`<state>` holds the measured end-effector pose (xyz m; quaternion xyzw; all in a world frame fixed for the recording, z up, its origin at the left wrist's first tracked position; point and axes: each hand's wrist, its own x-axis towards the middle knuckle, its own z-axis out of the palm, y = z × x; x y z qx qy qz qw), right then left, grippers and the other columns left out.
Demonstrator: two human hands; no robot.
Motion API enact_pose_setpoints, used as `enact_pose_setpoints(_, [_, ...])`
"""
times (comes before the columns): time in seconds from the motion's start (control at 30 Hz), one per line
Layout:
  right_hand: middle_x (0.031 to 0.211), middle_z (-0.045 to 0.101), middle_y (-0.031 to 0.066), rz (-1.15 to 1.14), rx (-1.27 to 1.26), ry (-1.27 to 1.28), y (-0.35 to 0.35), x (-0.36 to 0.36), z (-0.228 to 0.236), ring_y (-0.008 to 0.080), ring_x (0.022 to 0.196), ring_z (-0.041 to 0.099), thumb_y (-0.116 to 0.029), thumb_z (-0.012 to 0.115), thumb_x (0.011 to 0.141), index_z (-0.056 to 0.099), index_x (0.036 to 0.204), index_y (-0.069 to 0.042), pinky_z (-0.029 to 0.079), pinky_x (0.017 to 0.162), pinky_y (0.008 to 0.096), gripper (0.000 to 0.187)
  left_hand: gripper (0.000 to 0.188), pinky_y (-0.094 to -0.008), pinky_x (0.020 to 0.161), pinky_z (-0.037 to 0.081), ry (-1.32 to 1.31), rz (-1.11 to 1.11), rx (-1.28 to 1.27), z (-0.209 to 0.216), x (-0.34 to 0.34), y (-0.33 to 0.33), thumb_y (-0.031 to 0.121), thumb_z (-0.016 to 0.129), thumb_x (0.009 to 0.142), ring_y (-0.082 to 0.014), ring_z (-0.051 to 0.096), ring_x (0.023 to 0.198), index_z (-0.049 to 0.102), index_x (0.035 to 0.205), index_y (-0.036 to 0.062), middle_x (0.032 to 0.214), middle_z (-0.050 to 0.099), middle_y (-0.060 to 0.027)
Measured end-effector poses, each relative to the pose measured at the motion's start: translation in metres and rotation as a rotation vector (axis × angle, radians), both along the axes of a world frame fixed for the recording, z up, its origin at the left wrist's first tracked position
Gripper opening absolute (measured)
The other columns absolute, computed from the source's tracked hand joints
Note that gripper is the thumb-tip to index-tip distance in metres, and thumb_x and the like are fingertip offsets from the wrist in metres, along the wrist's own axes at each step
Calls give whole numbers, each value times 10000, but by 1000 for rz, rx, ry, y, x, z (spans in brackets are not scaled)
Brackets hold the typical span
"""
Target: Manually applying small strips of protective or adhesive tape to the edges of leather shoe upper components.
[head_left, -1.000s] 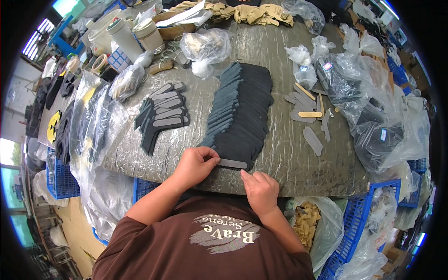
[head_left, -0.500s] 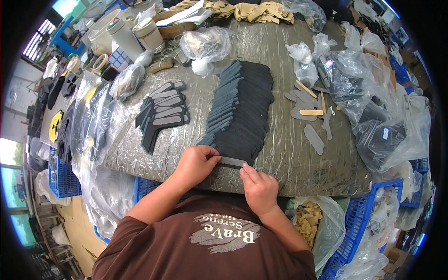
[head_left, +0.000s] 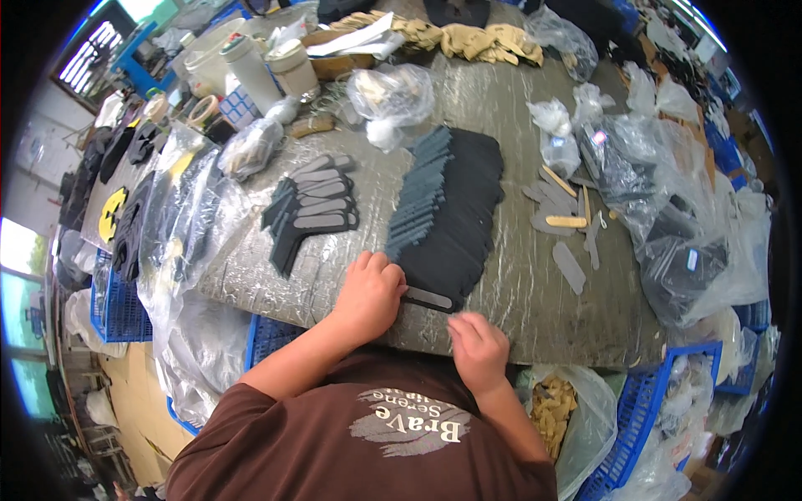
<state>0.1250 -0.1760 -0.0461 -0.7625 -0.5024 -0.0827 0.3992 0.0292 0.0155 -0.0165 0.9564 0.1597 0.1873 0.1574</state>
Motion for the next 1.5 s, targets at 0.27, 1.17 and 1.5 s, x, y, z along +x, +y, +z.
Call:
enact_pose_setpoints(0.27, [828,548,157,-771,-5,160,-162,-15,-44,316,767,534,-116,443,906,579,936,16,426,705,367,192,178,-311,628,476,-50,345,-531,21,-50,116,68,702,763,-200,604,661,579,870,-1,700,614,-112])
enact_pose_setpoints(1.17, [976,538,160,-583,-237,150,-57,138,-1,354,970,501,-34,659,780,515,919,-19,410,842,431,201,327,-462,998,356,-210,273,131,0,-60,106,-11,629,756,-379,459,1152,583,1080,5,1224,538,-184])
enact_pose_setpoints(1.5, [824,548,121,-74,200,47,31,0,32,322,795,546,-5,683,715,523,837,-54,445,707,420,207,353,-344,943,443,-405,-211,-1490,11,37,-50,113,341,991,-226,579,1016,378,1328,14,1103,577,-127])
